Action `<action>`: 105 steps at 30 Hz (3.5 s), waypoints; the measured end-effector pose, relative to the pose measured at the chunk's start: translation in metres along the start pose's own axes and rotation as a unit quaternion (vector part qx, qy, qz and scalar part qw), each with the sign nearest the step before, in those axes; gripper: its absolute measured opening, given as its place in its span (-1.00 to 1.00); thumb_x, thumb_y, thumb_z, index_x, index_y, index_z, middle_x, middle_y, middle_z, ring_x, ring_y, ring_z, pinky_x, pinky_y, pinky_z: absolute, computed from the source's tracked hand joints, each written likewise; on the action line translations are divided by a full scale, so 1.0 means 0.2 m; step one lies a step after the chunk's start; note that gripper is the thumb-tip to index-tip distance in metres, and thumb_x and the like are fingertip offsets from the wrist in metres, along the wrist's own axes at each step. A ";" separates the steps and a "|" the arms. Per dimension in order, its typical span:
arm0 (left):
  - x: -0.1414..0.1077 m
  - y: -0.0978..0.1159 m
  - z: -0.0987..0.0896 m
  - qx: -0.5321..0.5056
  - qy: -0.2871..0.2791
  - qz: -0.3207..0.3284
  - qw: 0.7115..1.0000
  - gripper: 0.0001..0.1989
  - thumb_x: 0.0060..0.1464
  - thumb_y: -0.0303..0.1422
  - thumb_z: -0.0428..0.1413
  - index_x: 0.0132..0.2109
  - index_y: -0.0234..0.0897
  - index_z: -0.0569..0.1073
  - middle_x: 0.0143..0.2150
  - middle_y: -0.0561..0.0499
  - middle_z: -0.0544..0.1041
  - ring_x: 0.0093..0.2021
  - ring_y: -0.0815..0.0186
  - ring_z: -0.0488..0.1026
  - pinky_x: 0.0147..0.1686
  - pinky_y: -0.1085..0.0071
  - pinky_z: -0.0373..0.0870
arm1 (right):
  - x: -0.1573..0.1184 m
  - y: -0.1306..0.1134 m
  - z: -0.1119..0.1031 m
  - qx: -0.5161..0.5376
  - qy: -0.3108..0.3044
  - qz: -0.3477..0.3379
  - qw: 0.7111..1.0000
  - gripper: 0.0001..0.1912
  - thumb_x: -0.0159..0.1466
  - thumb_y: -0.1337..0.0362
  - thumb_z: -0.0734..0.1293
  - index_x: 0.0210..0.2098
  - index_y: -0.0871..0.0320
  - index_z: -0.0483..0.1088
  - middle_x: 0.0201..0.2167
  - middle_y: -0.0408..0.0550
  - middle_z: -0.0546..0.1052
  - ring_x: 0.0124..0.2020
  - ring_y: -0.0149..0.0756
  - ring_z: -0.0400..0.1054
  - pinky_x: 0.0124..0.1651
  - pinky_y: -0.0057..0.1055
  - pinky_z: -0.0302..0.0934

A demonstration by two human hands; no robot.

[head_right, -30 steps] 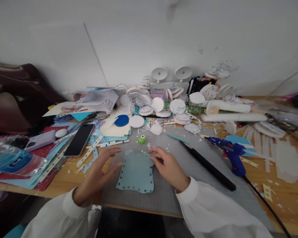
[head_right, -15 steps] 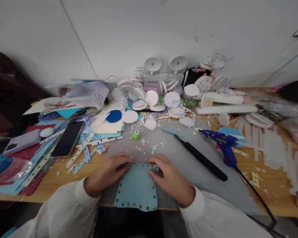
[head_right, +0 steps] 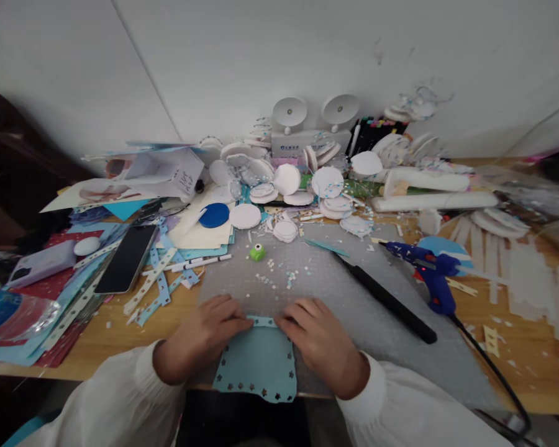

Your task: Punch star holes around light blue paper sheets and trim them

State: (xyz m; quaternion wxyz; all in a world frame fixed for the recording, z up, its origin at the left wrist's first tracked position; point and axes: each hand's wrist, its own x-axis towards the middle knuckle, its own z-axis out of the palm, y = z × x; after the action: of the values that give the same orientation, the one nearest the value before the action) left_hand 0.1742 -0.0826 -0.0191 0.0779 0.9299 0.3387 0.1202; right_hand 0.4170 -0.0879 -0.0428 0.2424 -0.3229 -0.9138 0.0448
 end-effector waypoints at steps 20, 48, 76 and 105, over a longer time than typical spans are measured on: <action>-0.04 0.27 -0.03 0.034 -0.093 -0.143 0.985 -0.40 0.17 -0.12 -0.03 0.28 -0.30 0.13 -0.03 -0.08 0.40 0.01 0.12 0.30 0.23 0.07 -0.01 | -0.11 -0.11 -0.05 -0.051 -0.006 0.165 0.985 -0.61 0.22 0.41 0.20 -0.05 -0.04 0.47 0.11 0.06 0.39 0.13 0.00 0.18 0.05 -0.03 0.09; -0.16 0.20 -0.04 0.095 0.016 -0.112 0.989 -0.49 0.14 -0.21 -0.03 0.18 -0.36 0.31 0.09 -0.06 0.45 0.07 0.17 0.29 0.25 0.16 -0.15 | -0.16 -0.20 -0.05 -0.010 -0.112 0.104 0.988 -0.36 0.27 0.35 0.15 0.29 0.36 -0.12 0.20 0.18 0.29 0.20 -0.17 0.19 0.20 0.03 0.12; 0.08 0.18 0.15 0.128 0.028 -0.228 0.965 -0.36 0.20 -0.19 -0.08 0.26 -0.63 0.11 0.30 -0.39 0.11 0.30 -0.03 0.05 0.15 0.06 0.18 | -0.21 -0.30 0.00 -0.041 0.027 0.129 0.990 -0.48 0.19 0.34 0.16 0.15 0.30 0.13 -0.05 0.10 0.51 -0.04 -0.15 0.42 -0.10 -0.27 0.39; -0.10 0.20 0.01 0.005 -0.070 -0.083 0.994 -0.36 0.20 -0.29 -0.04 0.35 -0.32 -0.06 0.39 -0.12 -0.11 0.37 0.12 -0.16 0.29 0.11 -0.01 | -0.44 -0.16 -0.26 0.015 0.113 0.309 0.944 -0.70 0.32 0.11 0.16 -0.03 0.12 0.27 -0.21 0.05 0.54 -0.23 -0.20 0.50 -0.24 -0.42 0.44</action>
State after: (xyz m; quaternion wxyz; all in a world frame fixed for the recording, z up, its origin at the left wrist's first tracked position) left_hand 0.1837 -0.1265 -0.0161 0.1064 0.9052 0.4089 0.0463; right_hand 0.4832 -0.1708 -0.0264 0.3234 -0.5890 -0.7345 0.0948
